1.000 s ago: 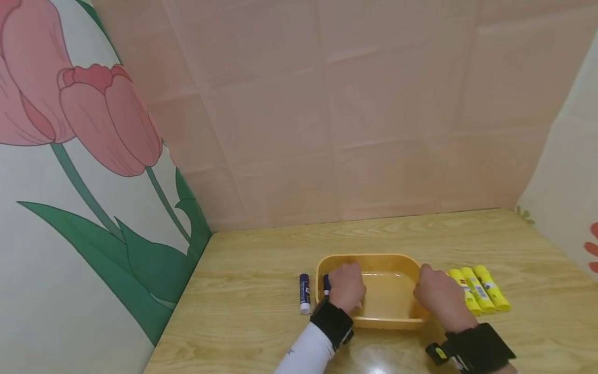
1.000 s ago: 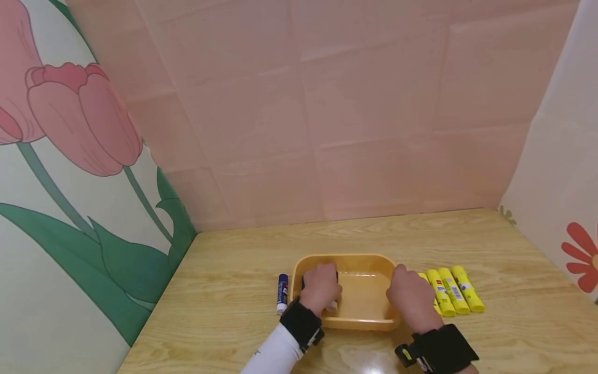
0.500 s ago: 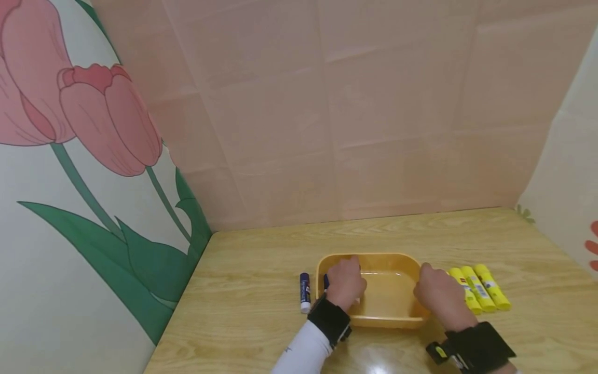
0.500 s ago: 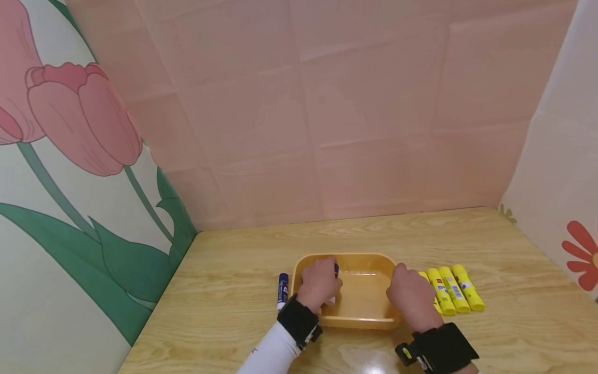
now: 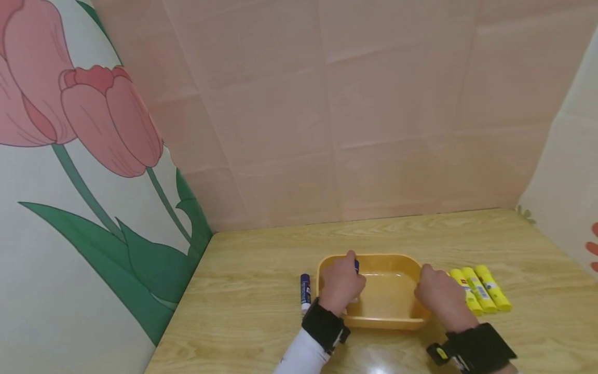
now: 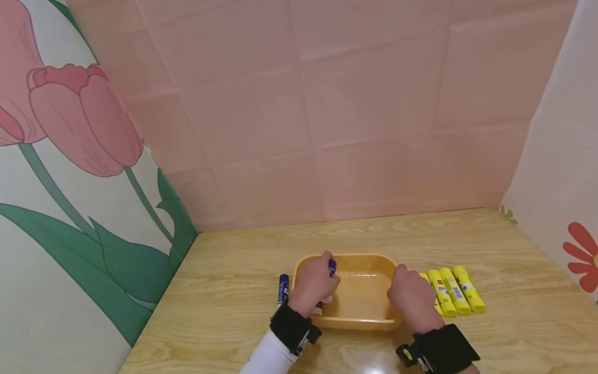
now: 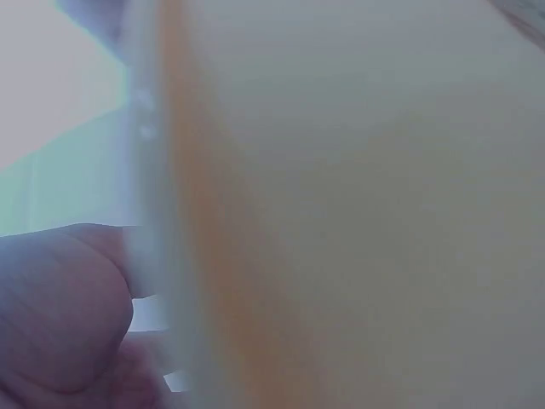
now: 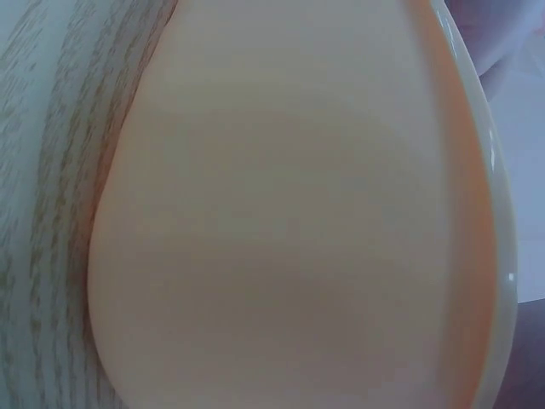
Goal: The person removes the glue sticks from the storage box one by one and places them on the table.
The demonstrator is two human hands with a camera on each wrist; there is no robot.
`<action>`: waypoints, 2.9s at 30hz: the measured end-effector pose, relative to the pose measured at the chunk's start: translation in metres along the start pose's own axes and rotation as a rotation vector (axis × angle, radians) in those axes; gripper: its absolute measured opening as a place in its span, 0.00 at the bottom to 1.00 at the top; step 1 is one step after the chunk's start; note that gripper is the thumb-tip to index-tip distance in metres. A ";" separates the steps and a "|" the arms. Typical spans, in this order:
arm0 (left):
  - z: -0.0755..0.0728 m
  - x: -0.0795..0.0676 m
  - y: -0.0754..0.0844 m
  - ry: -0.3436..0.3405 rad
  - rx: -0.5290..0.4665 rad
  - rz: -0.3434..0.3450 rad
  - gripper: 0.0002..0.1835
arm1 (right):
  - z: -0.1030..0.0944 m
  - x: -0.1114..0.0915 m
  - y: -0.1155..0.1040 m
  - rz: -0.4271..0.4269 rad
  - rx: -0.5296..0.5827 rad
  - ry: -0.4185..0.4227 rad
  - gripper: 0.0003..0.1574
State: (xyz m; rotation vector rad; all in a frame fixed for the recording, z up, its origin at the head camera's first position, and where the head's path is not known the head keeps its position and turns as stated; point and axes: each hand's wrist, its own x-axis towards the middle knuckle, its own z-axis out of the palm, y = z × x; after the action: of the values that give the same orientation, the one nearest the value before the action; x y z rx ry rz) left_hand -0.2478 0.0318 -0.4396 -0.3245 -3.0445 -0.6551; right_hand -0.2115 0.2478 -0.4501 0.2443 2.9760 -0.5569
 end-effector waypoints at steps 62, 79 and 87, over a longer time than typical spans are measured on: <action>-0.090 -0.034 -0.053 -0.053 -0.236 -0.165 0.21 | 0.001 -0.003 -0.001 -0.015 -0.004 0.044 0.14; -0.076 -0.015 -0.108 -0.054 -0.223 -0.229 0.20 | 0.002 -0.001 -0.001 -0.017 -0.010 0.042 0.13; -0.069 -0.012 -0.119 -0.101 -0.283 -0.310 0.19 | 0.002 -0.002 0.001 -0.023 -0.012 0.058 0.13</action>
State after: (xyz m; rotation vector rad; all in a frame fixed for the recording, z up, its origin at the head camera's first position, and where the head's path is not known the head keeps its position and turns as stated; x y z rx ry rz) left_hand -0.2626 -0.1047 -0.4256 0.1243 -3.1246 -1.1227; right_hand -0.2094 0.2473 -0.4523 0.2301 3.0411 -0.5429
